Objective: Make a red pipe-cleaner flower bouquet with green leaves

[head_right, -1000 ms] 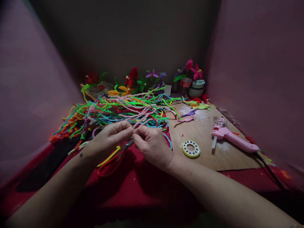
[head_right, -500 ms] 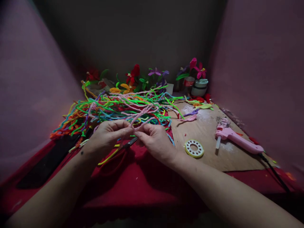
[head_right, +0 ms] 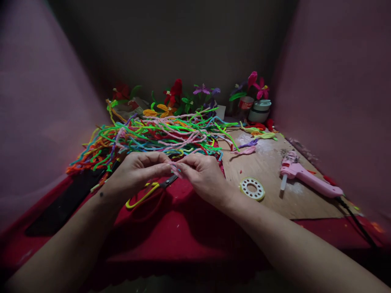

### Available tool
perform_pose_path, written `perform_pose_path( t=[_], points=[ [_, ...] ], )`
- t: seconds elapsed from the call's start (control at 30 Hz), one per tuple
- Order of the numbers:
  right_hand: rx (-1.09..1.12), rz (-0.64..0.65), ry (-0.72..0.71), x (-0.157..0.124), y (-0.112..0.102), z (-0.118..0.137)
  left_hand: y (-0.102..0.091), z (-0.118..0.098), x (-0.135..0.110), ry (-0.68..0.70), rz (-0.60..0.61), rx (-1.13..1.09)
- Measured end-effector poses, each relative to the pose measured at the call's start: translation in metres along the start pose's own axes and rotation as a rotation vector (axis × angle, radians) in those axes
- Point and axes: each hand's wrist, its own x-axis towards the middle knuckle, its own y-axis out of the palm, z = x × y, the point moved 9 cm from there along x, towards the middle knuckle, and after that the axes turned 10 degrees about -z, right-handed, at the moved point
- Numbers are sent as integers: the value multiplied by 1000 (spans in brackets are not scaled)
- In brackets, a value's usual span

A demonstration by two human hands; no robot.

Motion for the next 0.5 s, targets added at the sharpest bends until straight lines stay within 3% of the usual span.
perform_pose_path(
  t=[0.07, 0.17, 0.37, 0.5],
  points=[
    [172, 116, 223, -2, 10, -15, -1, 2, 1, -14, 3, 7],
    [328, 227, 369, -6, 20, -25, -2, 3, 2, -20, -5, 34],
    [391, 295, 394, -7, 25, -30, -8, -15, 2, 151, -85, 159],
    [353, 302, 413, -9, 26, -27, -3, -1, 0, 37, -80, 103]
  ],
)
